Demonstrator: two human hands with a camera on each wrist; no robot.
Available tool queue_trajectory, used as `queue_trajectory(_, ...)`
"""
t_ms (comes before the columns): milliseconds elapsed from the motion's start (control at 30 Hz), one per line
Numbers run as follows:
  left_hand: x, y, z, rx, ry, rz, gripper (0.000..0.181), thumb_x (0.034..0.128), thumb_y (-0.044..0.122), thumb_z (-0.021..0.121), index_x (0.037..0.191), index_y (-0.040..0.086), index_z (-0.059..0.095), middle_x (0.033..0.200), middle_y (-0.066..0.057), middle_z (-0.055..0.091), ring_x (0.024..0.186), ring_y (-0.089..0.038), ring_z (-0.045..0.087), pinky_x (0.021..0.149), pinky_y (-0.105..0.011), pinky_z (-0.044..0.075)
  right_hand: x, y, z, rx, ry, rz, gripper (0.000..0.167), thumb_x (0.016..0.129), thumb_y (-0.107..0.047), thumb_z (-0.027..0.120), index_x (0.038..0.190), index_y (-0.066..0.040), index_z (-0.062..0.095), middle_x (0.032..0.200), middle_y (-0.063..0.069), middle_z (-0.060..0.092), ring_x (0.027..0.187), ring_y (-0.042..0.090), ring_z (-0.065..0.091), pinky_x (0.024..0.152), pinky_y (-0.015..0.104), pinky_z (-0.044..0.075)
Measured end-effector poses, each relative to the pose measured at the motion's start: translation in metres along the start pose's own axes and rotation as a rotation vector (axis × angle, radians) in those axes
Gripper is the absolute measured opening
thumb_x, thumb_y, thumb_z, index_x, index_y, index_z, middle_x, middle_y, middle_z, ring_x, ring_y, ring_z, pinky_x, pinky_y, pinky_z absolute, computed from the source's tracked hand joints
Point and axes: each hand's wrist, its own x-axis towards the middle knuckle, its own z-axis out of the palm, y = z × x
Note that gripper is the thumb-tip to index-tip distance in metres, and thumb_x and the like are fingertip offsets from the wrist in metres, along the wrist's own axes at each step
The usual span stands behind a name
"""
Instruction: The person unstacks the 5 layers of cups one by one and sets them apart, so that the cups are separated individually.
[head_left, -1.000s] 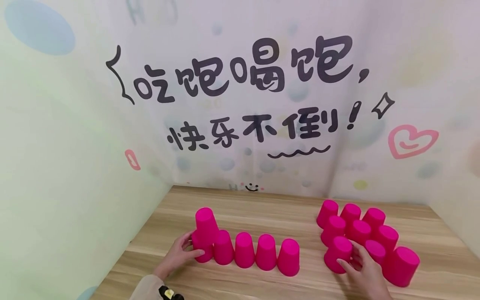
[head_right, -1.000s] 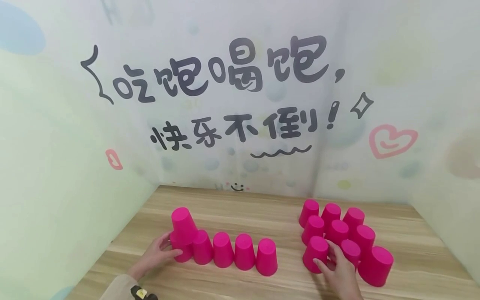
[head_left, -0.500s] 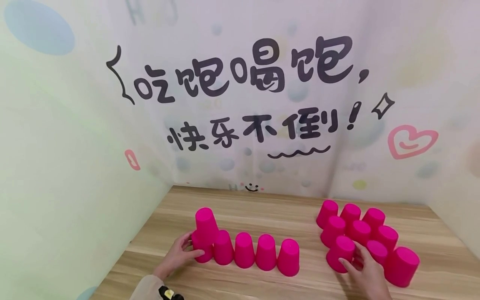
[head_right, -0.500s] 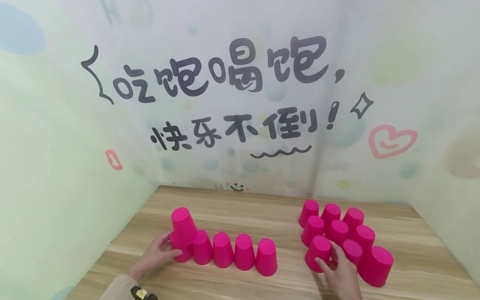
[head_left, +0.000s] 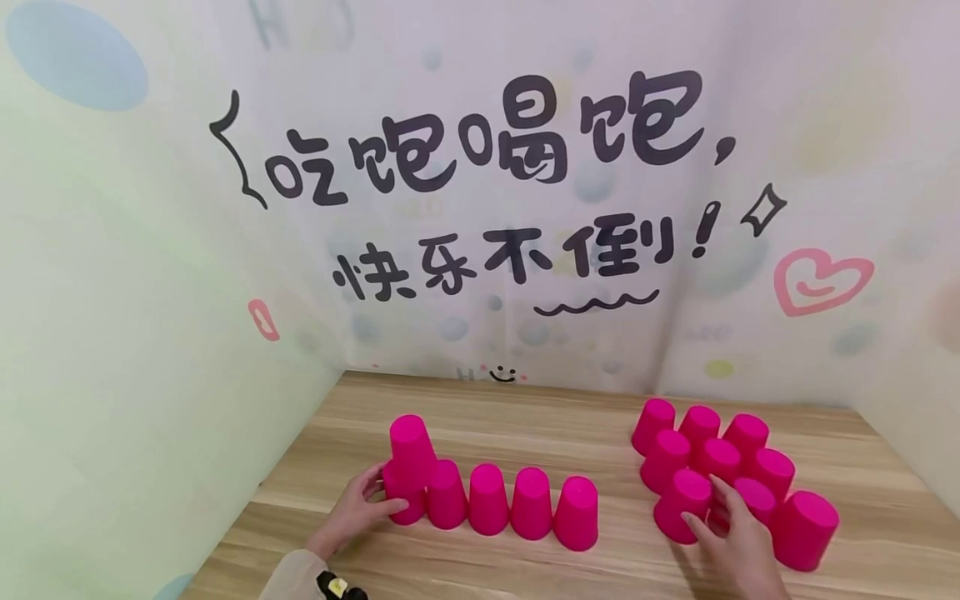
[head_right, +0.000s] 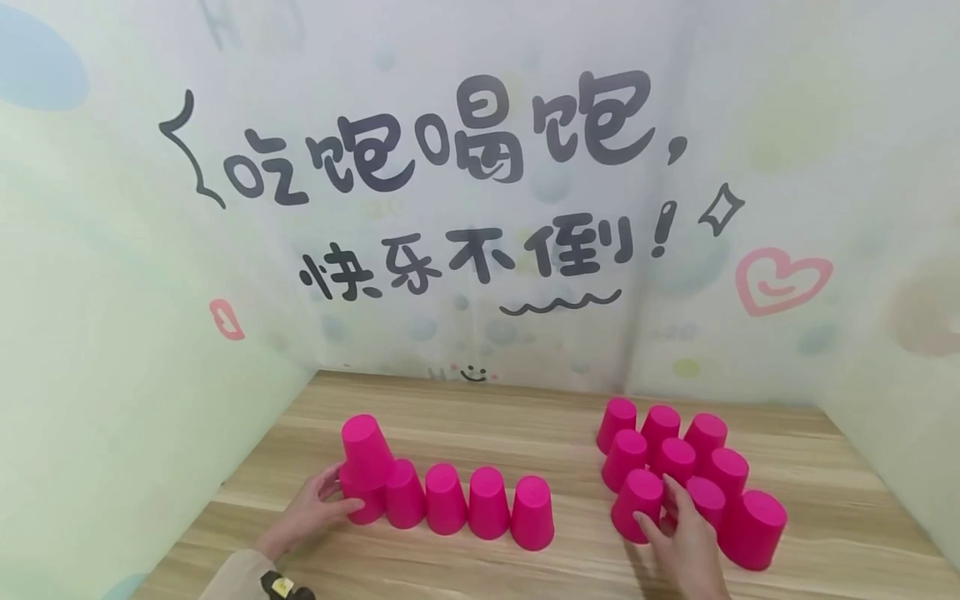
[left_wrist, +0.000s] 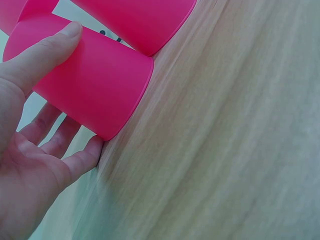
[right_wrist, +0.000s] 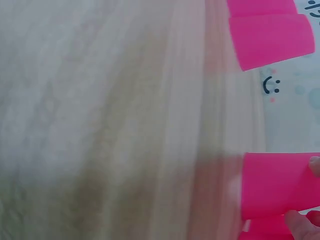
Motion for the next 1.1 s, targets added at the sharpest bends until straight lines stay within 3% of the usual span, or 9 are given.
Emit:
queue_trajectory(233, -0.002, 0.002, 0.001, -0.020, -0.001, -0.018, 0.062, 0.0740, 0.010, 0.071, 0.126, -0.005, 0.040, 0.118, -0.020, 0.049, 0.107, -0.033, 0.048, 0.083, -0.034, 0.045, 0.002, -0.017, -0.019, -0.002, 0.093, -0.164, 0.066, 0.074, -0.010, 0.072, 0.126, 0.009, 0.035, 0.118, 0.030, 0.047, 0.102, 0.044, 0.048, 0.070, 0.039, 0.048)
queue_trajectory(333, -0.002, 0.003, 0.001, -0.023, -0.001, -0.013, 0.062, 0.0740, 0.009, 0.071, 0.126, -0.005, 0.040, 0.118, -0.020, 0.049, 0.107, -0.034, 0.048, 0.084, -0.035, 0.045, 0.008, -0.028, -0.028, -0.001, 0.141, -0.237, 0.064, 0.073, -0.007, 0.072, 0.125, 0.007, 0.037, 0.116, 0.027, 0.050, 0.099, 0.040, 0.051, 0.067, 0.030, 0.049)
queue_trajectory(433, -0.003, 0.004, 0.001, -0.030, 0.005, -0.022, 0.061, 0.0738, 0.008, 0.071, 0.126, -0.004, 0.041, 0.118, -0.019, 0.049, 0.107, -0.034, 0.048, 0.084, -0.035, 0.045, 0.015, -0.042, -0.035, 0.036, 0.179, -0.314, 0.062, 0.072, -0.003, 0.072, 0.124, 0.004, 0.040, 0.114, 0.023, 0.053, 0.097, 0.010, 0.056, 0.065, 0.015, 0.048)
queue_trajectory(567, -0.003, 0.006, 0.001, -0.030, 0.007, -0.020, 0.062, 0.0737, 0.009, 0.071, 0.126, -0.003, 0.041, 0.119, -0.019, 0.049, 0.107, -0.034, 0.048, 0.083, -0.035, 0.045, 0.024, -0.064, -0.036, 0.097, 0.194, -0.413, 0.056, 0.072, 0.000, 0.071, 0.121, 0.003, 0.044, 0.108, 0.018, 0.055, 0.090, -0.019, 0.043, 0.065, 0.008, 0.045)
queue_trajectory(667, -0.003, 0.007, 0.001, -0.031, 0.003, -0.013, 0.062, 0.0737, 0.009, 0.071, 0.126, -0.004, 0.040, 0.119, -0.020, 0.049, 0.107, -0.034, 0.048, 0.084, -0.036, 0.045, 0.031, -0.082, -0.027, 0.129, 0.174, -0.467, 0.052, 0.073, 0.000, 0.069, 0.120, 0.001, 0.046, 0.105, 0.014, 0.056, 0.090, -0.011, 0.049, 0.068, 0.017, 0.049)
queue_trajectory(733, -0.003, 0.007, 0.001, -0.036, 0.003, -0.011, 0.062, 0.0736, 0.008, 0.071, 0.125, -0.005, 0.040, 0.119, -0.020, 0.049, 0.107, -0.034, 0.048, 0.084, -0.036, 0.045, 0.036, -0.095, -0.016, 0.163, 0.155, -0.504, 0.052, 0.073, 0.001, 0.070, 0.119, 0.000, 0.048, 0.104, 0.013, 0.057, 0.090, 0.001, 0.055, 0.068, 0.025, 0.051)
queue_trajectory(900, -0.004, 0.006, 0.002, -0.048, 0.004, -0.009, 0.060, 0.0737, 0.006, 0.071, 0.125, -0.005, 0.041, 0.118, -0.020, 0.049, 0.107, -0.033, 0.048, 0.084, -0.034, 0.045, 0.046, -0.129, 0.017, 0.360, 0.044, -0.578, 0.048, 0.071, 0.006, 0.070, 0.114, 0.003, 0.050, 0.104, 0.017, 0.058, 0.091, 0.031, 0.057, 0.070, 0.036, 0.051)
queue_trajectory(1100, -0.002, 0.005, 0.002, -0.048, 0.007, -0.005, 0.060, 0.0740, 0.007, 0.071, 0.125, -0.003, 0.041, 0.119, -0.019, 0.049, 0.108, -0.033, 0.048, 0.085, -0.035, 0.044, 0.050, -0.175, 0.058, 0.541, -0.160, -0.520, 0.049, 0.073, 0.004, 0.068, 0.118, 0.003, 0.048, 0.108, 0.020, 0.056, 0.097, 0.035, 0.055, 0.076, 0.040, 0.049)
